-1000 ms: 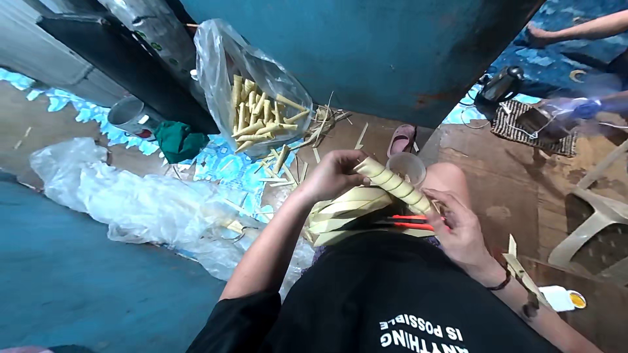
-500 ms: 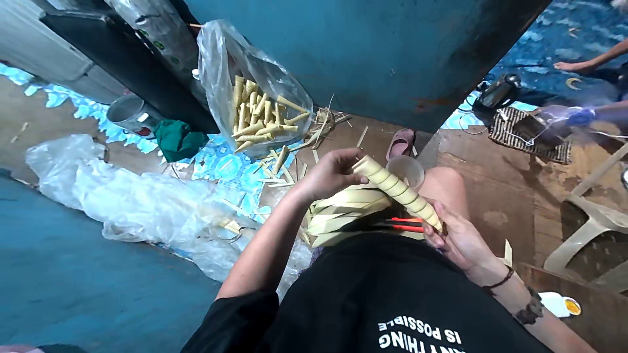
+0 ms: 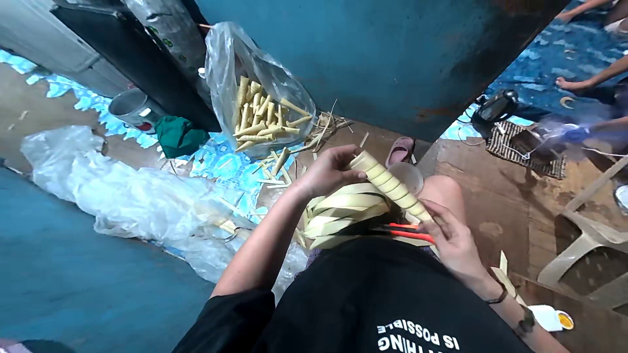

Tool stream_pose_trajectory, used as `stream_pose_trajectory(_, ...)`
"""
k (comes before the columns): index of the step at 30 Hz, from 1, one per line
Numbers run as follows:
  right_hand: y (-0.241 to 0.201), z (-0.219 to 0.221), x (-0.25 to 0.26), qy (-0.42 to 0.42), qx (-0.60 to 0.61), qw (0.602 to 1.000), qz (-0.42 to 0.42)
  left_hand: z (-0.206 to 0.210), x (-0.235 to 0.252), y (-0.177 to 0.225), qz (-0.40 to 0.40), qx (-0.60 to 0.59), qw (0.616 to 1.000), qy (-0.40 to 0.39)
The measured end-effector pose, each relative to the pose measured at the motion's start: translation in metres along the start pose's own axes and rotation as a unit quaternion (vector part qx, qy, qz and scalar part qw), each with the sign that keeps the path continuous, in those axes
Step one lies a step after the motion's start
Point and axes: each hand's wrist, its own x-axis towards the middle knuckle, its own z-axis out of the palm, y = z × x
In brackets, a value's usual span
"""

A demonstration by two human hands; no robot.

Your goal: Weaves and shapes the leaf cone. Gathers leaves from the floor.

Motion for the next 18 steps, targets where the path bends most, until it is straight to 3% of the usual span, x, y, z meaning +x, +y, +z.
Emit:
stream_pose_trajectory(2, -0.011, 0.000, 0.004, -0.017, 0.226, 0.950, 0.215, -0.001, 0.000, -0.001, 0.003, -0.003, 1.000, -0.005)
stream_pose_trajectory(3, -0.012, 0.000, 0.005, -0.014, 0.248, 0.938, 0.243, 0.000, 0.000, -0.001, 0.003, -0.007, 1.000, -0.007)
stream_pose_trajectory(4, -0.012, 0.001, 0.004, -0.003, 0.200, 0.959, 0.200, 0.000, 0.001, -0.002, 0.004, -0.009, 1.000, -0.005)
stream_pose_trajectory(6, -0.003, 0.002, 0.000, 0.002, -0.020, 1.000, -0.005, 0.000, 0.000, -0.003, 0.005, -0.009, 1.000, 0.012)
stream_pose_trajectory(7, 0.001, 0.001, 0.000, 0.005, -0.105, 0.991, -0.082, 0.000, 0.000, -0.004, 0.006, -0.005, 1.000, 0.023)
stream_pose_trajectory(8, 0.003, 0.001, 0.000, 0.002, -0.115, 0.988, -0.100, 0.001, -0.001, -0.005, 0.011, -0.001, 1.000, 0.028)
stream_pose_trajectory(10, -0.004, 0.002, -0.001, -0.019, 0.036, 0.999, 0.010, 0.003, -0.001, -0.007, 0.029, -0.006, 0.999, 0.026)
stream_pose_trajectory(13, -0.013, -0.003, 0.000, -0.046, 0.219, 0.952, 0.207, 0.005, 0.000, -0.010, 0.042, -0.035, 0.998, 0.015)
stream_pose_trajectory(15, -0.016, -0.007, 0.000, -0.076, 0.260, 0.924, 0.272, 0.007, 0.002, -0.014, 0.043, -0.065, 0.997, 0.019)
stream_pose_trajectory(18, -0.014, -0.011, 0.000, -0.137, 0.316, 0.893, 0.290, 0.013, 0.003, -0.024, 0.032, -0.143, 0.988, 0.052)
